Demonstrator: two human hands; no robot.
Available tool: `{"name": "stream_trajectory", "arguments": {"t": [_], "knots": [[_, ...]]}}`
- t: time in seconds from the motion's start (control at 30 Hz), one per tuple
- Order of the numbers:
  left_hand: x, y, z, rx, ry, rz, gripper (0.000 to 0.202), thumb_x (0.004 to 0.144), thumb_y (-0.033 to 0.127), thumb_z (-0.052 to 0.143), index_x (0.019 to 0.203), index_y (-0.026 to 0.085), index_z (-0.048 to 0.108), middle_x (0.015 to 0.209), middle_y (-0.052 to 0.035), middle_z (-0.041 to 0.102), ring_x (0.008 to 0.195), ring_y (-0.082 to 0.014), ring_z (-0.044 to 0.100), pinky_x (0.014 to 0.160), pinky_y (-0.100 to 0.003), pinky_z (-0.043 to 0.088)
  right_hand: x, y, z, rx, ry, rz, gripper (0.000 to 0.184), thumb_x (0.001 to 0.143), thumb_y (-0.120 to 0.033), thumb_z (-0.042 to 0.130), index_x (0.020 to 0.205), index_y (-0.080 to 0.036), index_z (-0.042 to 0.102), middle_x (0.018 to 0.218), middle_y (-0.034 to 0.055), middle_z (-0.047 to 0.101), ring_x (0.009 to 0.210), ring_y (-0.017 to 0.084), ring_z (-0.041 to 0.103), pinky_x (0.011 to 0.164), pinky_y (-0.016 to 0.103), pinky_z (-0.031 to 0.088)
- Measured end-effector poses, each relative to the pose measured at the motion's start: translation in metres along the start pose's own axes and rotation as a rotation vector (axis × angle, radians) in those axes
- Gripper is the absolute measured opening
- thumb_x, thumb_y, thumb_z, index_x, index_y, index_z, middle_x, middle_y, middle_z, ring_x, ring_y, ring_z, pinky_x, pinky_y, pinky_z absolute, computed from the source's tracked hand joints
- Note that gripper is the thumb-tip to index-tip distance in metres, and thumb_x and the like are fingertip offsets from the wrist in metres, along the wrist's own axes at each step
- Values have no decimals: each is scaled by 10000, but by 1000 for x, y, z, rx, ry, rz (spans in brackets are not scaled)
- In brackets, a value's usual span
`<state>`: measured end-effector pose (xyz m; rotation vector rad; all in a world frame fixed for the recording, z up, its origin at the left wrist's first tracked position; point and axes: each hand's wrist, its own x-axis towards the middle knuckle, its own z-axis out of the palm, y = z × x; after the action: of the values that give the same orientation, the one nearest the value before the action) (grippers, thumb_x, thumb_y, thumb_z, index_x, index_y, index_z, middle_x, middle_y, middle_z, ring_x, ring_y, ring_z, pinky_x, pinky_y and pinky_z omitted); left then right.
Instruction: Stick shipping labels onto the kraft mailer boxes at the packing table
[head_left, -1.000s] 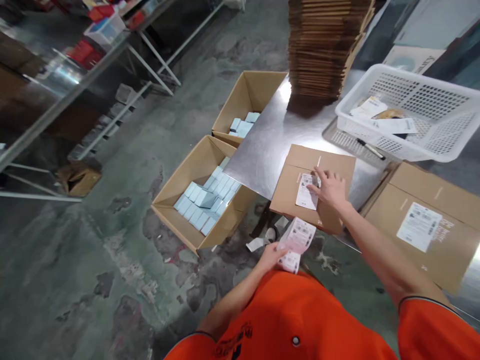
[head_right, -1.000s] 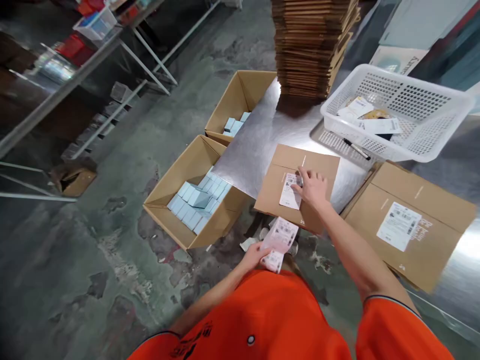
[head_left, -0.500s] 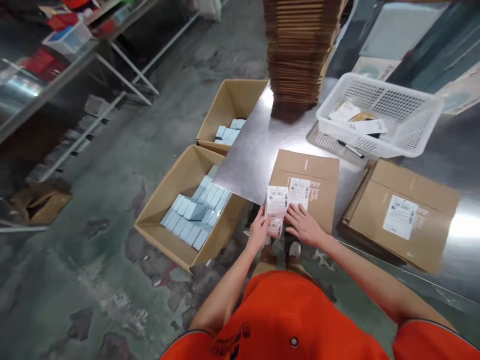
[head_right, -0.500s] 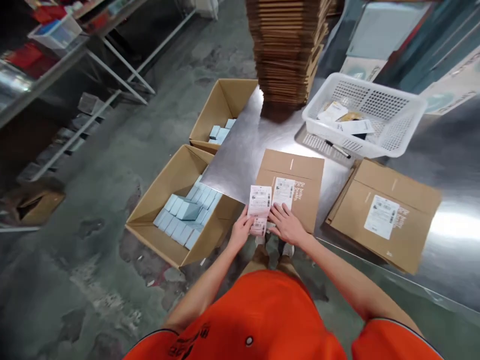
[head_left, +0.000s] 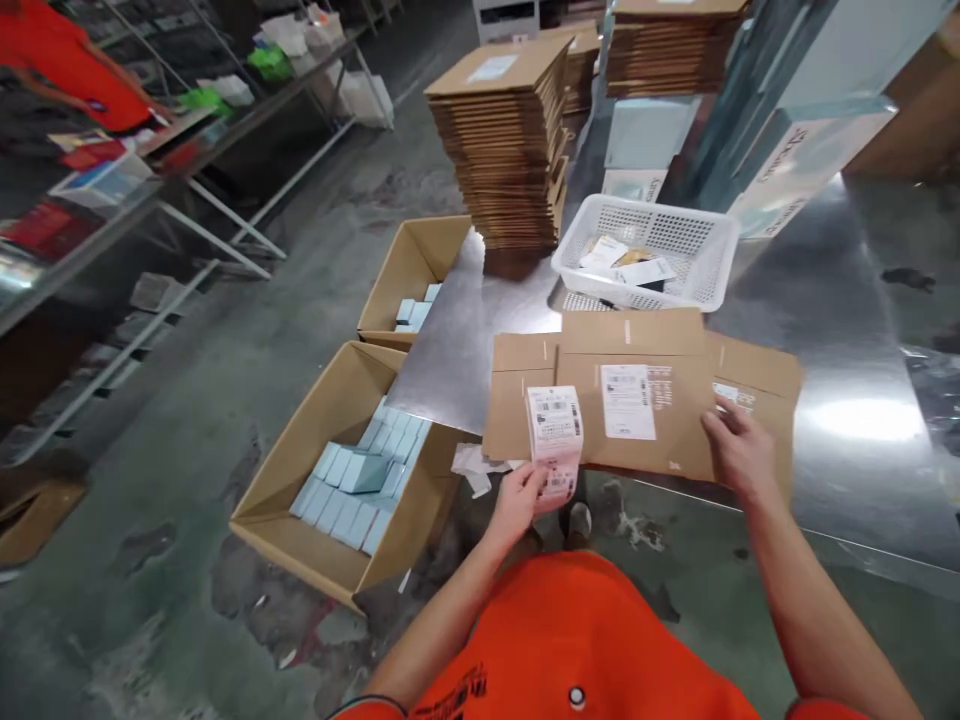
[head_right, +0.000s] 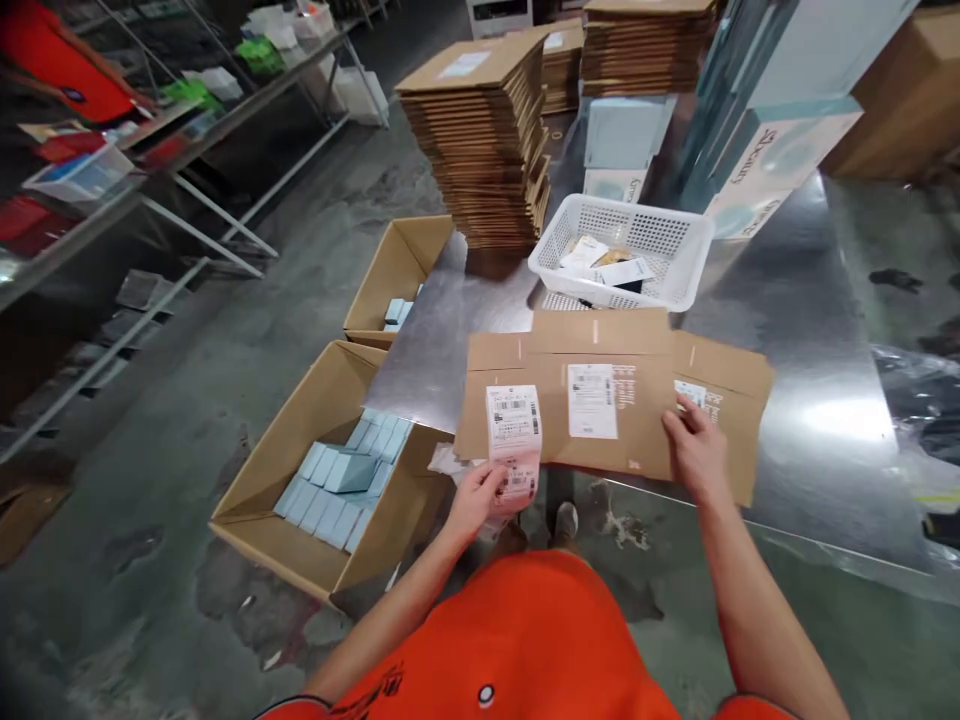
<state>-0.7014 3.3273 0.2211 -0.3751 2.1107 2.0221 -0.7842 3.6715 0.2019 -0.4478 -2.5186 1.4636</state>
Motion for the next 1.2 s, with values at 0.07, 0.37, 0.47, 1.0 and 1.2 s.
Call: {"name": "stream_trajectory", "arguments": {"t": [0.07,0.37,0.47,1.0,1.2], "knots": [[1,-1,18,-34,-67,-51,406,785,526,613,852,141,723,779,-35,680,729,-165,584,713,-268,467,0,26,-53,12,164,172,664,767,-572,589,1337,-231,570,1226,161,653,1106,350,625,930,521,499],[-15,0,41,91,-166,-126,362,739,481,613,789,140,724,684,-8,616,666,-139,509,648,-252,398,1,-40,-21,-190,-284,-284,882,735,-675,584,1437,-159,449,1448,203,458,1293,378,468,1011,524,441],[-23,5,36,51,-159,-146,382,728,481,641,844,130,740,775,-43,671,691,-152,545,655,-258,424,-16,-90,39,139,-900,-183,667,745,-613,653,1252,-184,607,1156,133,665,930,254,641,786,365,537],[36,-32,13,-231,249,-237,362,690,475,701,587,157,561,547,36,519,547,-95,461,519,-216,357,-25,-98,154,-119,-854,-404,269,827,-433,545,751,-198,652,760,50,665,727,192,575,689,312,437],[34,-83,18,-297,103,-338,310,603,258,821,852,144,676,839,-51,729,778,-167,646,751,-282,523,32,-99,211,-341,-518,-481,307,881,-428,500,867,-177,676,862,99,668,797,230,567,750,350,432]]}}
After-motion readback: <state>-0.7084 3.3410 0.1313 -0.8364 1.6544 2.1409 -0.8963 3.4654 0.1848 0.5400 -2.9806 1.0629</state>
